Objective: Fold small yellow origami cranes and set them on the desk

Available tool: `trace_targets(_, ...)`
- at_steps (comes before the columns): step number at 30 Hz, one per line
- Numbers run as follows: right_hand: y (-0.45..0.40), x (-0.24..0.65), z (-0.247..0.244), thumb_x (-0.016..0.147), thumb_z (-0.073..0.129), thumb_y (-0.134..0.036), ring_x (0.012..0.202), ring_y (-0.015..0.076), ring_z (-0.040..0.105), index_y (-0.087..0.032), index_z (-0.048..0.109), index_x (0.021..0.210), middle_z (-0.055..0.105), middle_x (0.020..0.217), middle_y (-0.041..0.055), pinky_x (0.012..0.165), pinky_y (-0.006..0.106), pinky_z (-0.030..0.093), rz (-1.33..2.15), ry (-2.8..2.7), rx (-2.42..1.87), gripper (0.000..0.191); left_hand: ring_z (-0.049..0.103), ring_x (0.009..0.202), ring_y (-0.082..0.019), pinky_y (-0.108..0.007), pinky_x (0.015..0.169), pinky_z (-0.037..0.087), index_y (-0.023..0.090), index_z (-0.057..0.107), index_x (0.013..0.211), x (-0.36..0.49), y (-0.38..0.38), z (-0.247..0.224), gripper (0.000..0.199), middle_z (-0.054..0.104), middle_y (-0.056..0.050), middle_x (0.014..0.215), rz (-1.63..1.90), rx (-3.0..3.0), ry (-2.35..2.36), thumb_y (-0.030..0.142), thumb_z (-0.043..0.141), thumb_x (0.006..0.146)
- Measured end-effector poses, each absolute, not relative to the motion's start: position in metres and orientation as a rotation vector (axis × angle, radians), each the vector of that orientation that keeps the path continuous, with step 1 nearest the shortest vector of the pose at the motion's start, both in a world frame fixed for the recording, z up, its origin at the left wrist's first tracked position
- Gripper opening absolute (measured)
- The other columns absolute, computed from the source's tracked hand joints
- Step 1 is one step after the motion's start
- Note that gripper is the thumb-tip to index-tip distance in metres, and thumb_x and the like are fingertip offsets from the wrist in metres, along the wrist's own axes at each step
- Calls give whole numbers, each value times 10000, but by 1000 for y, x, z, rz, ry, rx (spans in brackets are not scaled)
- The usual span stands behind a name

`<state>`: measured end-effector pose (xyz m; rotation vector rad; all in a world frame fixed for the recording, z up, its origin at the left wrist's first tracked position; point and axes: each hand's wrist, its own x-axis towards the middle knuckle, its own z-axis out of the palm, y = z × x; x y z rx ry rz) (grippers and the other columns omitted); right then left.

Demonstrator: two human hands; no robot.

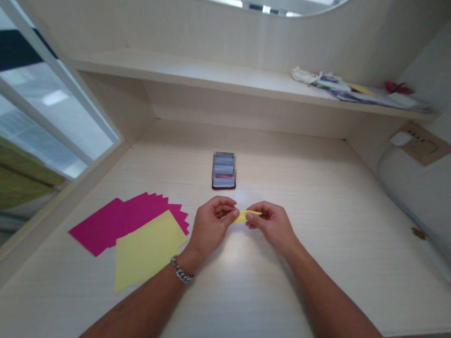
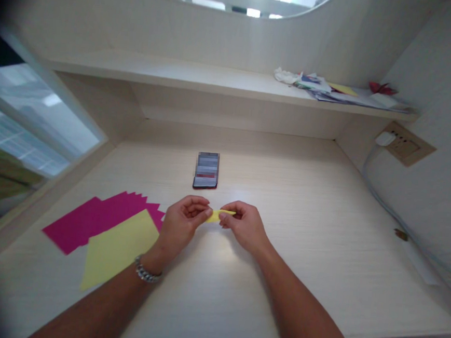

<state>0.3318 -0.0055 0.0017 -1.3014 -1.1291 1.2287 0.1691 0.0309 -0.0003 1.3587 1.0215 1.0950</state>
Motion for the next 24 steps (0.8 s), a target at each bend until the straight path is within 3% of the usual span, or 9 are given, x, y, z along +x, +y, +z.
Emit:
trace_targets(4, -4, 333, 1, 659, 729, -362, 551, 138, 607, -136, 661, 806, 643, 607, 23, 560, 287, 524, 1168, -1088, -1338, 278, 665, 745, -162, -292, 714, 547, 150, 644, 921, 170, 30, -2, 233, 698, -56, 810, 1025, 1392, 998, 248, 685, 714)
trace_targets(11, -2, 328, 2, 636, 743, -378, 591, 139, 618, -180, 561, 1020, 657, 687, -1, 597, 299, 532, 1077, -884, -1262, 469, 667, 780, -179, -331, 764, 540, 141, 691, 890, 171, 29, -2, 198, 721, -83, 894, 893, 1438, 980, 264, 664, 738)
trace_targets(14, -2, 324, 0, 598, 771, -364, 636, 148, 628, -176, 568, 927, 666, 750, 23, 619, 300, 527, 1080, -847, -1255, 430, 666, 777, -179, -332, 757, 545, 142, 684, 883, 171, 31, -3, 210, 718, -76, 871, 994, 1417, 1056, 286, 680, 729)
trace_targets(18, -4, 317, -3, 626, 748, -377, 613, 142, 607, -153, 619, 768, 651, 684, 37, 595, 278, 505, 1068, -944, -1312, 295, 664, 782, -167, -319, 767, 546, 147, 665, 885, 173, 29, -3, 210, 710, -65, 865, 1079, 1411, 1086, 291, 681, 733)
trace_targets(24, -4, 314, -3, 617, 746, -378, 585, 136, 596, -155, 637, 773, 647, 656, 26, 566, 267, 488, 1054, -891, -1330, 294, 661, 759, -156, -308, 752, 550, 154, 648, 856, 175, 25, -1, 182, 700, -52, 835, 1123, 1429, 1074, 287, 681, 737)
